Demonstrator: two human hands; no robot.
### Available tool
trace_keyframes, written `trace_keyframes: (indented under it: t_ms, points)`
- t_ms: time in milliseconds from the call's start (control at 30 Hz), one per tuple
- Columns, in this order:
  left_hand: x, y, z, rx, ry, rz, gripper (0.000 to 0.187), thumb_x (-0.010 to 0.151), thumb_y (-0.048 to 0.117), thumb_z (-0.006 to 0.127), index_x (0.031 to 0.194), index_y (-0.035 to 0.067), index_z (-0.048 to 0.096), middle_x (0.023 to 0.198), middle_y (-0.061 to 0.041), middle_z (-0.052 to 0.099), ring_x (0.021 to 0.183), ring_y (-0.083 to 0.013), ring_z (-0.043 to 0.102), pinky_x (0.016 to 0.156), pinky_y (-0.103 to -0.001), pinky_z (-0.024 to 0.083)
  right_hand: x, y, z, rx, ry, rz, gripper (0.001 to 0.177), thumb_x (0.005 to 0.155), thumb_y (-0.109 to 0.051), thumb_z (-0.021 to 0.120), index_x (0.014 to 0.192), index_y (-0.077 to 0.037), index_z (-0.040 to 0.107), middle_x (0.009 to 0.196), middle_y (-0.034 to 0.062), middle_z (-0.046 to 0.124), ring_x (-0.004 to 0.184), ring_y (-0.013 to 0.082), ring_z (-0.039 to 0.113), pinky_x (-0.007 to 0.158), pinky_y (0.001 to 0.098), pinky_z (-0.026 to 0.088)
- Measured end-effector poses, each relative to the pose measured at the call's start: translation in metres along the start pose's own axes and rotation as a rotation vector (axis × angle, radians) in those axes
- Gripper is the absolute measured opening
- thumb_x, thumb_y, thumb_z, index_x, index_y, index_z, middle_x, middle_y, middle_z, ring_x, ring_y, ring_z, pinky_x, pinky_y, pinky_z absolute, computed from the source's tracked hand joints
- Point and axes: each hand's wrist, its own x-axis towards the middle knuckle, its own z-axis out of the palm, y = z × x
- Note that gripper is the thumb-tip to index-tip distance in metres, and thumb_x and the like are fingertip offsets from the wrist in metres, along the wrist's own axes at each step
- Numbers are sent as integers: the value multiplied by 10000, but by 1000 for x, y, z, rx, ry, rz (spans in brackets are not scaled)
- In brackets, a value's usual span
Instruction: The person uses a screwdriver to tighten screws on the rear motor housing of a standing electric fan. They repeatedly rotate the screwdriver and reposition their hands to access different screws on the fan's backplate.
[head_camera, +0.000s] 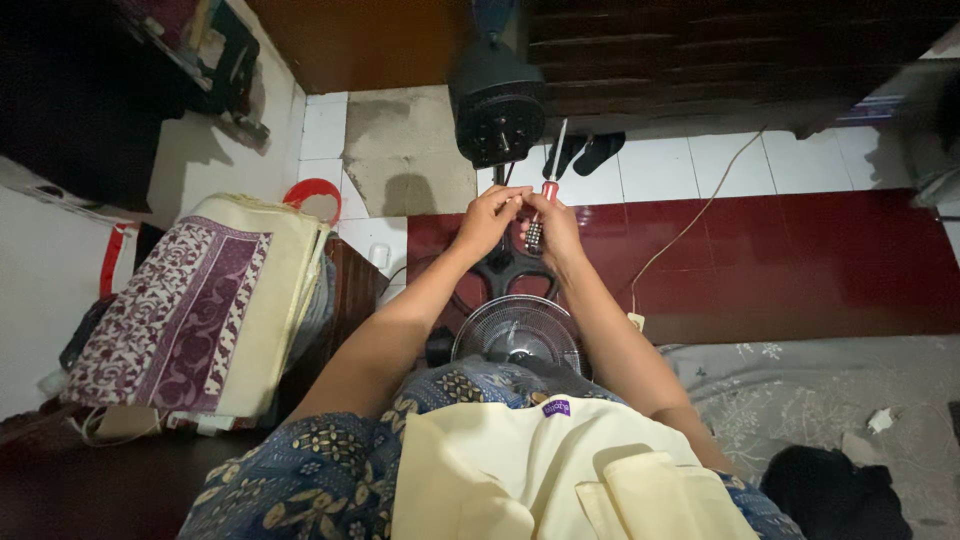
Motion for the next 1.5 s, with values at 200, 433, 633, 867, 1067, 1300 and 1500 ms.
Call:
trace_keyframes:
  t_ms: [200,433,633,867,1067,1300,1500]
  points:
    - [47,-57,-9,-243,474,-602,411,940,192,682,1324,71,602,1098,-99,659,945,-232,613,820,-369,492,22,-10,-8,-167,156,-89,182,911,-237,670,983,-72,697,687,56,612,522,134,589,469,266,504]
    - [111,-127,-36,-662,169,-751,521,842,167,749,1319,40,585,1164,-115,630,1036,-258,520,907,-422,415,102,-51,-12,-441,131,-349,150,905,-219,698,932,-73,674,700,19,638,534,98,591,477,293,520]
    - [109,-143,-30,-695,193,-631,436,874,111,728,1287,20,621,1255,-123,667,1171,-240,577,1050,-429,426,118,-51,-2,-405,22,-267,213,899,-189,740,1015,-95,588,688,-5,577,527,87,566,479,284,532]
    - [96,-123,-24,-734,225,-581,460,875,58,708,1291,89,514,1215,-78,638,1150,-221,585,983,-421,465,112,-46,-6,-412,24,-336,253,929,-198,745,1056,-76,563,692,3,577,525,97,554,477,293,528]
    - [102,-132,-36,-343,96,-584,360,982,157,695,1291,36,558,1121,-128,660,890,-211,607,750,-335,525,117,-44,-2,-464,19,-352,320,913,-199,754,1128,-85,548,719,-19,574,527,82,545,458,280,524]
    - [100,-132,-31,-377,146,-598,431,929,133,698,1299,33,501,1092,-117,661,861,-209,682,717,-333,581,122,-45,-3,-407,40,-383,396,900,-186,755,1186,-55,515,726,18,590,473,110,551,421,279,491]
    - [97,-109,-46,-245,102,-556,479,962,349,692,1281,-2,625,1082,-132,685,884,-231,588,782,-388,514,126,-48,-1,-493,41,-413,361,919,-175,759,1170,-24,548,767,20,601,517,103,563,440,275,505]
